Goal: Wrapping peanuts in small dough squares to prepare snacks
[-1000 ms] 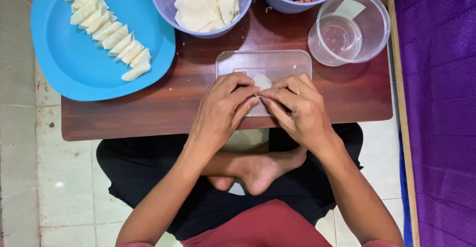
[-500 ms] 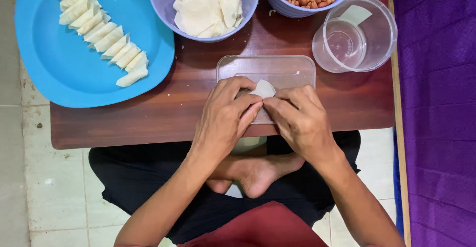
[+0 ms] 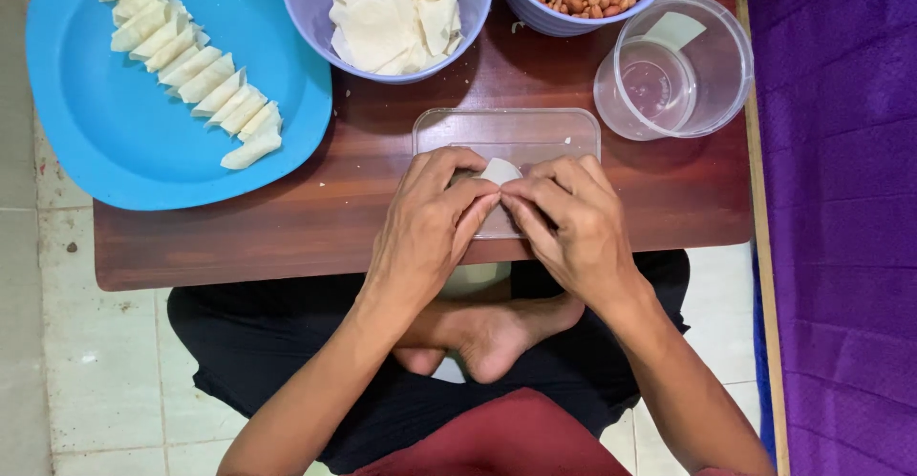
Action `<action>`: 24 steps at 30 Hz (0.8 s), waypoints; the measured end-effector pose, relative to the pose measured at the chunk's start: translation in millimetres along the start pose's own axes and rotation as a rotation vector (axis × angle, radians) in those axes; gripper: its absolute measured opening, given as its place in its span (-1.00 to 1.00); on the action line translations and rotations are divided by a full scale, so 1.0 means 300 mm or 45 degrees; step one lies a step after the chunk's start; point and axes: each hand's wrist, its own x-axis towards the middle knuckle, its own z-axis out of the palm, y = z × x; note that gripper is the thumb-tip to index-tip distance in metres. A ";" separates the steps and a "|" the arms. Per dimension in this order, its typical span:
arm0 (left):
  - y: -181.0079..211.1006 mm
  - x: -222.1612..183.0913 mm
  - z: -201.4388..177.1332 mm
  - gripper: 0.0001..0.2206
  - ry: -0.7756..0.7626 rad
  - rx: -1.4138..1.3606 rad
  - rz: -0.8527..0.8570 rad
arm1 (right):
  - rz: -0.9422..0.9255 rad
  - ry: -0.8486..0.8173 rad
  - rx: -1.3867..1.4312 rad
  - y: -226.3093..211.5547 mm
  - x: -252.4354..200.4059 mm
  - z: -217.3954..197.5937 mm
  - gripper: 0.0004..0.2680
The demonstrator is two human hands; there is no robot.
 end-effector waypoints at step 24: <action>-0.003 0.002 0.002 -0.92 0.021 0.013 -0.047 | -0.122 -0.007 -0.192 -0.002 0.031 0.002 -0.95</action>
